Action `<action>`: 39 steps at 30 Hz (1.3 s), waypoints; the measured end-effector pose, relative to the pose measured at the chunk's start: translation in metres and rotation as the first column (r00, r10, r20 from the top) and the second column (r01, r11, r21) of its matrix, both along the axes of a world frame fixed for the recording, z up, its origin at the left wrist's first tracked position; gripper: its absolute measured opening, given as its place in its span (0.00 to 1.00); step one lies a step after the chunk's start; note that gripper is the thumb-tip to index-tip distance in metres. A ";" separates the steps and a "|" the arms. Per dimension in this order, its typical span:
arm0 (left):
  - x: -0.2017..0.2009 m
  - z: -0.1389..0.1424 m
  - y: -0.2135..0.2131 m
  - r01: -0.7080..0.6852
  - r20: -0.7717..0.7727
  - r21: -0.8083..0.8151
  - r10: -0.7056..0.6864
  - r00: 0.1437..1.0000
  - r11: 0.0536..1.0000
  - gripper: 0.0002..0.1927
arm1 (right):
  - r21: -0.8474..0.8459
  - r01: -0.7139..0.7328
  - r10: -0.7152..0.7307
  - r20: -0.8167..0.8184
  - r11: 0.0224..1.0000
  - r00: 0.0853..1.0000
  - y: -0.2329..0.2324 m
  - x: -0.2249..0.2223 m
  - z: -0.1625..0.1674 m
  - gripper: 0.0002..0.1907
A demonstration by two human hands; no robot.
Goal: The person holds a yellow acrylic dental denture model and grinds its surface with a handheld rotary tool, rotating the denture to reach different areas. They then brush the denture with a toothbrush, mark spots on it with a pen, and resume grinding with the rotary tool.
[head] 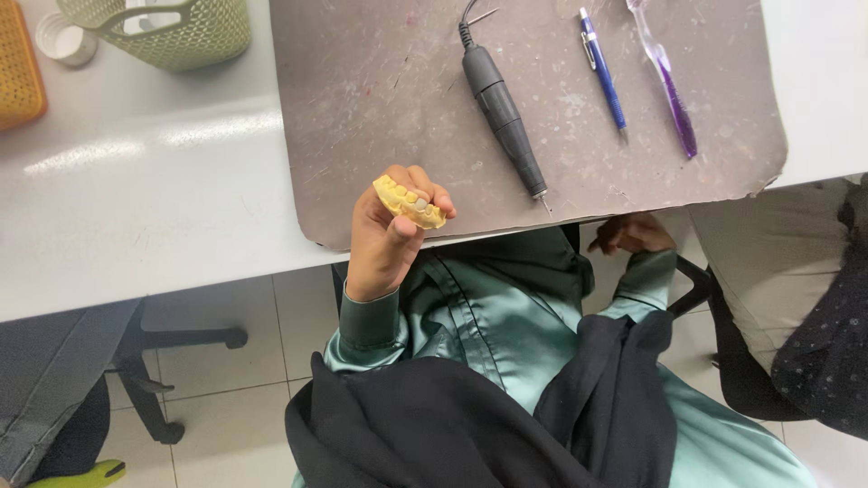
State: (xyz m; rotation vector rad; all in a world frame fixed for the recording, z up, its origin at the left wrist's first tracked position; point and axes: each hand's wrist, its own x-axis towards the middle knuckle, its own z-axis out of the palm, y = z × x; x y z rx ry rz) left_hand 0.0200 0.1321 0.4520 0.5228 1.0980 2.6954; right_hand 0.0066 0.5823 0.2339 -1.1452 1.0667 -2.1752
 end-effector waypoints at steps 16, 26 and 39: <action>0.001 0.007 0.004 0.012 0.012 -0.024 -0.012 1.000 1.000 0.22 | 0.833 0.299 -0.713 0.153 0.466 0.684 -0.015 0.060 -0.017 0.11; 0.001 0.005 0.005 -0.004 0.005 -0.009 0.004 1.000 1.000 0.21 | 0.738 0.559 -0.829 0.002 0.378 0.559 0.071 0.069 0.014 0.10; 0.001 0.008 0.000 0.003 0.001 -0.074 -0.003 1.000 0.997 0.19 | 0.419 0.902 -0.398 -0.814 0.100 0.422 -0.050 0.022 0.264 0.08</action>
